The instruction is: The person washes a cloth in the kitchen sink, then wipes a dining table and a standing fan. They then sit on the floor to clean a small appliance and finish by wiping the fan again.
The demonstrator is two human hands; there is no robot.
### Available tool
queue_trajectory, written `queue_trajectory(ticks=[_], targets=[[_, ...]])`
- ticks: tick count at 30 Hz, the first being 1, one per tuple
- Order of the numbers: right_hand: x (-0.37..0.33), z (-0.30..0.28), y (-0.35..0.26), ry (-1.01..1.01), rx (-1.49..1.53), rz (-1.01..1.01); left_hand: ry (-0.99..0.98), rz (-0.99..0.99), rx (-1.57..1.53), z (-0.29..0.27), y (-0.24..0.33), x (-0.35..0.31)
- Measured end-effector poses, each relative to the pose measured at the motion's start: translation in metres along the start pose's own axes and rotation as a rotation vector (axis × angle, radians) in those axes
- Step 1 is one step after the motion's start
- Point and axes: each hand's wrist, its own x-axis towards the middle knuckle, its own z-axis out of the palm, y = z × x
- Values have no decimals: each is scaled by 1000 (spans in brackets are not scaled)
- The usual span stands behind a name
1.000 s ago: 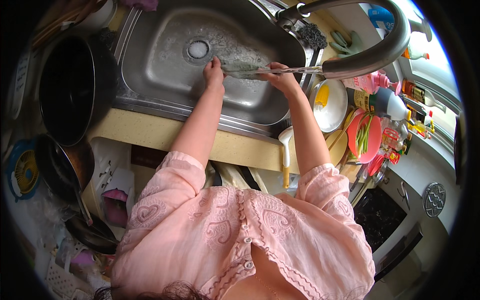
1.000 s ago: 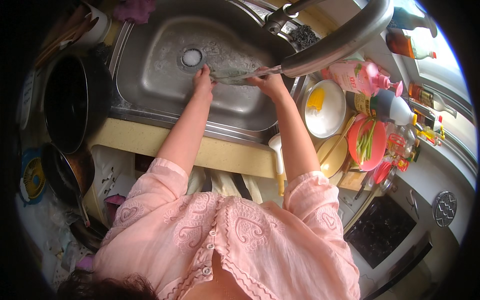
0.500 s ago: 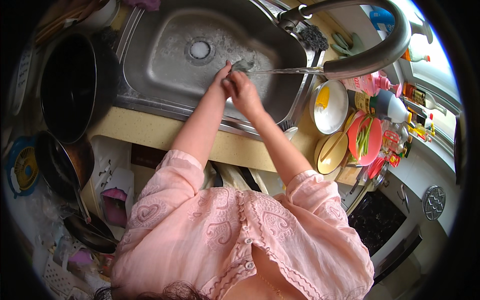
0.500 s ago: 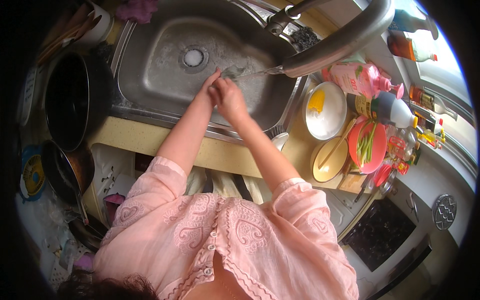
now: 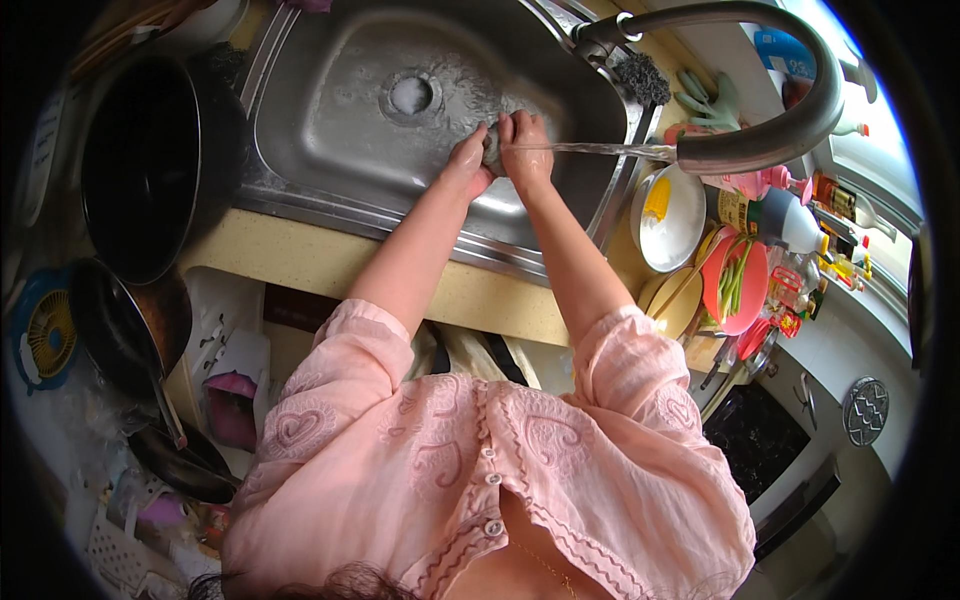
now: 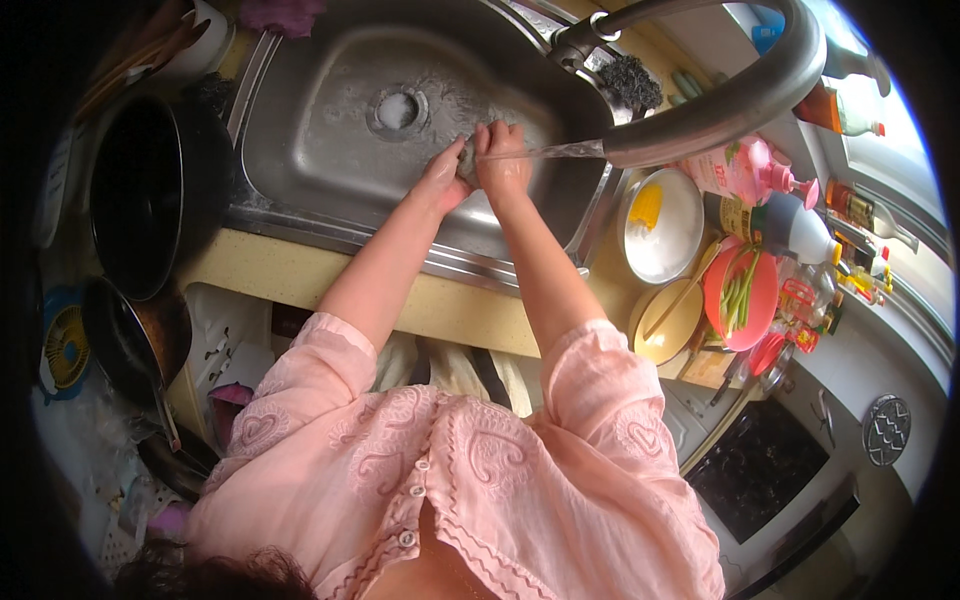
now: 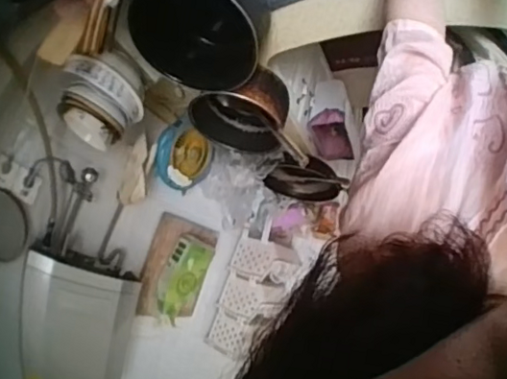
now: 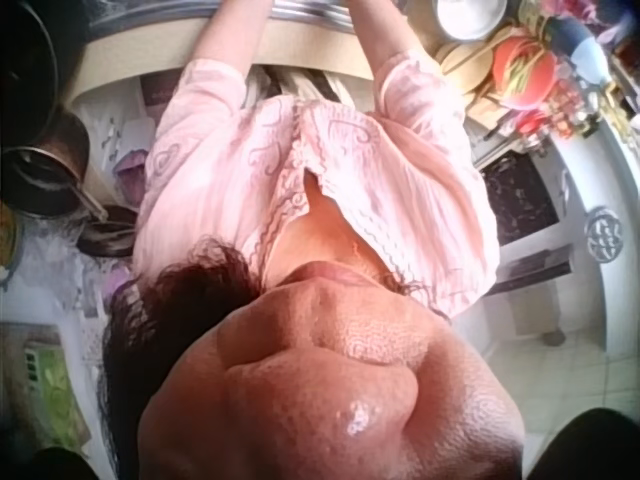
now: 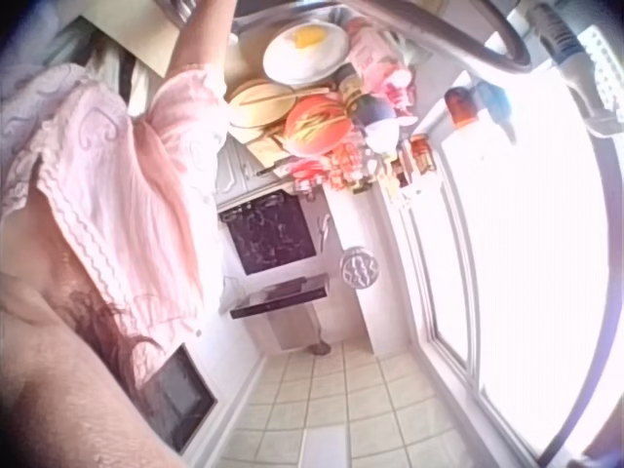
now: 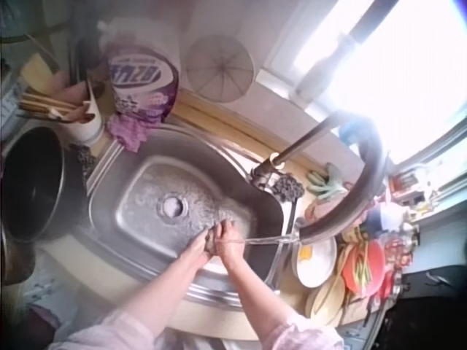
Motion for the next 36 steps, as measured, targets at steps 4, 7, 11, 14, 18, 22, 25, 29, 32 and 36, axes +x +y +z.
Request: queue_trajectory(ticks=[4, 7, 11, 14, 18, 22, 25, 29, 32, 36], targets=[[-36, -13, -30, -65, 197, -108, -74, -68, 8, -15, 2, 8], [-21, -21, -25, -177, 57, 27, 48, -46, 147, 7, -2, -2], [2, -10, -9, -121, 19, 11, 41, 64, 120, 10, 0, -1], [21, -11, 41, -59, 211, 40, 39, 173, 36, -6, 2, 9], [20, -42, 39, -117, 450, -42, 51, 21, 206, -2, 8, -2], [-5, -49, 17, -451, 484, -187, -162, -63, 18, -2, 6, 0], [-9, -38, 28, -330, 625, -62, -83, -88, 132, 3, 15, -8], [17, -24, 59, -150, 532, 19, -255, -59, -48, 2, 12, -3], [14, -45, 32, -587, 910, 432, -342, -65, -6, 10, 14, -11], [21, -33, 39, -114, 384, -50, -226, -105, -4, -1, 12, 2]])
